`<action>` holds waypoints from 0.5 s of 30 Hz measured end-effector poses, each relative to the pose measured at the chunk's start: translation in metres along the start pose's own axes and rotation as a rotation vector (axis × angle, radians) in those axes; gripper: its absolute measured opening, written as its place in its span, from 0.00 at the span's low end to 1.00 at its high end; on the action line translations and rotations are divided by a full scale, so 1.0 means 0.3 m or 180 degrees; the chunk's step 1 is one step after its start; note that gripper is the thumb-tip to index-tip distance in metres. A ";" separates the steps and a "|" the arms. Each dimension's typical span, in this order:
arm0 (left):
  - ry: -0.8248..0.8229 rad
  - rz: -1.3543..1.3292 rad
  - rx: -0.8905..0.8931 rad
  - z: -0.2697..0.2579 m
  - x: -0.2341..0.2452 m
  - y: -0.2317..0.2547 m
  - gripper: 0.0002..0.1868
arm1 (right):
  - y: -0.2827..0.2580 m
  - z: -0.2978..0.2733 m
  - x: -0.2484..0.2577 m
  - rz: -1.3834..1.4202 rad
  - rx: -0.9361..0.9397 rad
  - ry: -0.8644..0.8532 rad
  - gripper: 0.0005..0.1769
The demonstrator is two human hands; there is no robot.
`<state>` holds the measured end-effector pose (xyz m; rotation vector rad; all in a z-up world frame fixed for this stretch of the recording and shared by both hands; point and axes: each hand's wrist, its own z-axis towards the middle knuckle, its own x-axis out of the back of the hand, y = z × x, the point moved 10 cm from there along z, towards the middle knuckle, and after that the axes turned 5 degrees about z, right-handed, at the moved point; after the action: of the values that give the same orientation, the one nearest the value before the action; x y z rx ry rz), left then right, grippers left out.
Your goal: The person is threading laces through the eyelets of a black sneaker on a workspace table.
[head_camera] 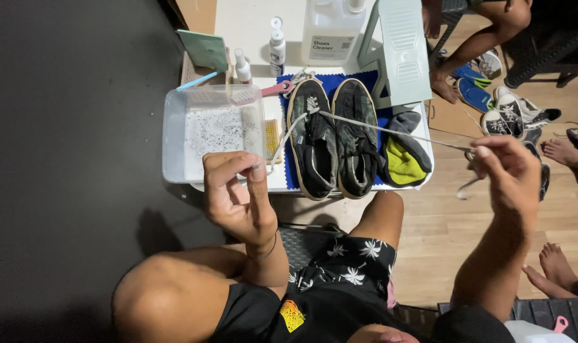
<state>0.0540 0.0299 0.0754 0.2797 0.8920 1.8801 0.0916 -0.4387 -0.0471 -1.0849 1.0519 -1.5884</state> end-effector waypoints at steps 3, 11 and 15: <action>-0.0083 0.0036 0.0018 -0.003 -0.017 -0.004 0.03 | 0.011 -0.046 0.116 -0.0057 0.0104 0.0282 0.07; -0.0114 0.0068 0.0019 -0.001 -0.014 -0.003 0.03 | 0.111 -0.176 0.383 0.0060 0.0020 0.0947 0.04; -0.0119 0.0060 0.0069 -0.002 -0.017 -0.005 0.03 | -0.123 -0.188 0.290 -0.0981 0.0490 0.0741 0.13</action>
<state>0.0570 0.0255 0.0750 0.3363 0.8877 1.8774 0.0126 -0.5064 -0.0104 -1.0095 0.9242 -2.0476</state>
